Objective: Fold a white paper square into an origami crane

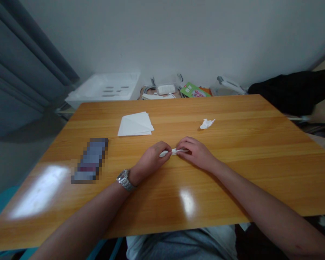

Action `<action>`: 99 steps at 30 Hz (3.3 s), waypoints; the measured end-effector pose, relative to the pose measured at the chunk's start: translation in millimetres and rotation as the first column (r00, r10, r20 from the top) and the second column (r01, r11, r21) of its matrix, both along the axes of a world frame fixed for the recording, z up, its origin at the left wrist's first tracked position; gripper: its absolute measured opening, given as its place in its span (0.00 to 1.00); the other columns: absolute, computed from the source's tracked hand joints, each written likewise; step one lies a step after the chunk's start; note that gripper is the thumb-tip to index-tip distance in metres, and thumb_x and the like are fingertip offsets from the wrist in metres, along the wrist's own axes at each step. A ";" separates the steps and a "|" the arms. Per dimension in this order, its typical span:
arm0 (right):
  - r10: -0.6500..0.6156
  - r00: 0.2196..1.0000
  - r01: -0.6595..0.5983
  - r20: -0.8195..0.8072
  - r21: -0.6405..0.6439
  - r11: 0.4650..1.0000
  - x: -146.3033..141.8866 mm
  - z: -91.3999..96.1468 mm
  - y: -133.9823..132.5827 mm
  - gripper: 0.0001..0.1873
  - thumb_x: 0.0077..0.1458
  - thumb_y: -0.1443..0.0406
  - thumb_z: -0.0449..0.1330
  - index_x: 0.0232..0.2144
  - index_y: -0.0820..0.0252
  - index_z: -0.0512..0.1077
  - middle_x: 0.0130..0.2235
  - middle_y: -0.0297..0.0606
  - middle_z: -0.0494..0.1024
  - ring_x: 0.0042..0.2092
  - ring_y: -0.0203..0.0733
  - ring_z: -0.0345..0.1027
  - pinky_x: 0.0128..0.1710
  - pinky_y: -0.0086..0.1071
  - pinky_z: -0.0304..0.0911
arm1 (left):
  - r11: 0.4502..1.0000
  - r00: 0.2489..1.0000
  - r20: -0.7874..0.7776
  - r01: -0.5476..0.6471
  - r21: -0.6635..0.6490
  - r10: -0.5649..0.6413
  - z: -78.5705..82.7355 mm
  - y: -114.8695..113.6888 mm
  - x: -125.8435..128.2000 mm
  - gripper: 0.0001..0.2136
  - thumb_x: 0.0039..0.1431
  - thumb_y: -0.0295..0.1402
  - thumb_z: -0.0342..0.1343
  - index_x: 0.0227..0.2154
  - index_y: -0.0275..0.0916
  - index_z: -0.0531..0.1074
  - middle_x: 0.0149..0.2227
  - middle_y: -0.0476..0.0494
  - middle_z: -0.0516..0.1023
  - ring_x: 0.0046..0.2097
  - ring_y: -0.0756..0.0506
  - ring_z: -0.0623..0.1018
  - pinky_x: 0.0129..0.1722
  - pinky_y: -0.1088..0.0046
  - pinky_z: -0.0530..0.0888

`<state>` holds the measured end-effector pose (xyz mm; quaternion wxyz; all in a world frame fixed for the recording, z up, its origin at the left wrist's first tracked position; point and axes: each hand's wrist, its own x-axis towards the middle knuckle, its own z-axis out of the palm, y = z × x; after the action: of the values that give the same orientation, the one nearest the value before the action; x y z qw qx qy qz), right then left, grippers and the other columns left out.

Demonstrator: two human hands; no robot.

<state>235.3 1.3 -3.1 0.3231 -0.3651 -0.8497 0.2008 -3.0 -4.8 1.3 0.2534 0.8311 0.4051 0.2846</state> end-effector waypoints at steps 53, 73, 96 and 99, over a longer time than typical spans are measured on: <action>0.057 0.946 -0.125 0.319 0.197 0.972 13.9 4.9 0.4 0.10 0.66 0.63 0.60 0.46 0.52 0.80 0.52 0.47 0.78 0.53 0.53 0.71 0.53 0.51 0.67 | 0.977 0.968 -0.247 0.083 0.198 -0.032 0.6 -7.2 1.2 0.10 0.71 0.35 0.53 0.47 0.40 0.76 0.48 0.40 0.77 0.48 0.42 0.77 0.51 0.62 0.76; -0.001 0.918 -0.063 0.397 0.149 0.987 21.5 2.6 3.4 0.21 0.69 0.58 0.56 0.62 0.49 0.71 0.62 0.49 0.70 0.62 0.56 0.64 0.60 0.56 0.64 | 0.960 0.949 -0.301 0.166 0.227 -0.093 -0.8 1.5 -3.7 0.14 0.72 0.34 0.51 0.55 0.40 0.75 0.56 0.38 0.77 0.56 0.40 0.77 0.58 0.56 0.73; -0.091 0.836 0.018 0.541 0.138 0.990 17.4 0.4 1.3 0.28 0.73 0.51 0.44 0.68 0.50 0.63 0.69 0.46 0.62 0.68 0.54 0.55 0.67 0.53 0.56 | 0.945 0.880 -0.462 0.235 0.227 -0.108 8.0 -8.6 -5.7 0.19 0.71 0.42 0.52 0.61 0.47 0.71 0.60 0.41 0.73 0.58 0.39 0.74 0.61 0.56 0.69; -0.118 0.826 0.053 0.550 0.133 0.990 15.2 -1.2 -0.2 0.29 0.73 0.50 0.42 0.70 0.49 0.59 0.70 0.46 0.61 0.69 0.54 0.54 0.67 0.53 0.55 | 0.943 0.881 -0.466 0.221 0.250 -0.083 6.9 -9.8 -5.6 0.19 0.71 0.42 0.52 0.61 0.48 0.71 0.63 0.41 0.70 0.61 0.38 0.72 0.62 0.56 0.69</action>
<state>250.5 1.1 -4.2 0.0904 -0.4267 -0.8996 0.0230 -8.6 -14.6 8.2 0.0475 0.9320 0.3383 0.1214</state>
